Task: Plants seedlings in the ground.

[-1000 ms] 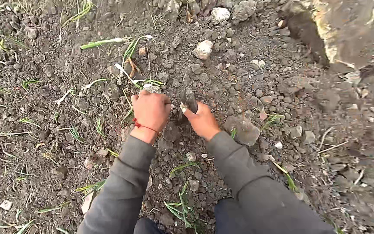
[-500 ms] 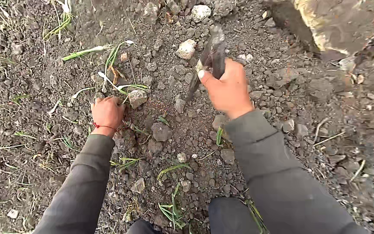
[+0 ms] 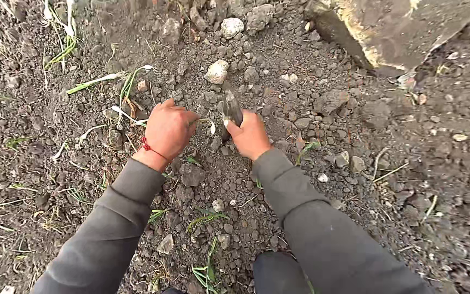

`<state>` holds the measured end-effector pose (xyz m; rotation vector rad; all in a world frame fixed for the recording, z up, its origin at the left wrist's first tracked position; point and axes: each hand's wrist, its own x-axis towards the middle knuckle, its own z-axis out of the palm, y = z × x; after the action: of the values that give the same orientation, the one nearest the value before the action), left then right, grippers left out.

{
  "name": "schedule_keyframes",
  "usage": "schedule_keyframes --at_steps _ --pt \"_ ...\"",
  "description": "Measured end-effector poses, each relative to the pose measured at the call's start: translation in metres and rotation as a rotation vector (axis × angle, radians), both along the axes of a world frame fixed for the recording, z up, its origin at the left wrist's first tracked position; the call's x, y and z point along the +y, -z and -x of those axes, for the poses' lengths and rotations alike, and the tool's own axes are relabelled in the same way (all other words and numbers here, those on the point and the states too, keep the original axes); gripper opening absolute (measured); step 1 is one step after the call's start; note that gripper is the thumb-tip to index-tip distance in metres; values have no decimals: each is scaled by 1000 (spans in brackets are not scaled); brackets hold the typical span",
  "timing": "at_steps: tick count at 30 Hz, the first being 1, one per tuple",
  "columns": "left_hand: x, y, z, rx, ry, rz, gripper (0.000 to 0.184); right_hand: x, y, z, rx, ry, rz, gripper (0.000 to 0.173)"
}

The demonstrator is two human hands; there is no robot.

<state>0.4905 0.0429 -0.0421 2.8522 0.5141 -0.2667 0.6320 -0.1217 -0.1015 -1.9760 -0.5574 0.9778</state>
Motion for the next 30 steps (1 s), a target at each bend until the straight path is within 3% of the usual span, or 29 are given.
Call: schedule_keyframes --at_steps 3,7,9,12,15,19,22,24,26,28,30 --pt "-7 7 -20 47 71 12 18 -7 19 16 64 -89 124 39" --pt "-36 68 -28 266 109 66 11 -43 -47 -13 -35 -13 -4 34" --pt "-43 80 -9 353 34 130 16 -69 -75 -26 -119 36 -75 31" --pt "-25 60 32 210 -171 170 36 -89 -54 -35 -182 66 -11 29" --pt "11 39 74 19 -375 -1 25 -98 -3 -28 -85 30 111 34" --pt "62 45 80 317 -429 -213 42 -91 3 -30 -62 12 167 31" --pt "89 46 70 441 -305 -288 24 -108 -16 -37 -69 63 93 31" --pt "105 28 62 306 -246 -294 13 -115 -36 -46 -74 186 -77 27" --pt "106 7 37 128 -274 -187 17 -110 -46 -60 -32 330 -271 22" --pt "88 -3 0 36 -333 -60 24 -86 -29 -70 -26 395 -324 19" --pt "60 2 -35 31 -337 62 29 -56 2 -78 -37 311 -143 27"
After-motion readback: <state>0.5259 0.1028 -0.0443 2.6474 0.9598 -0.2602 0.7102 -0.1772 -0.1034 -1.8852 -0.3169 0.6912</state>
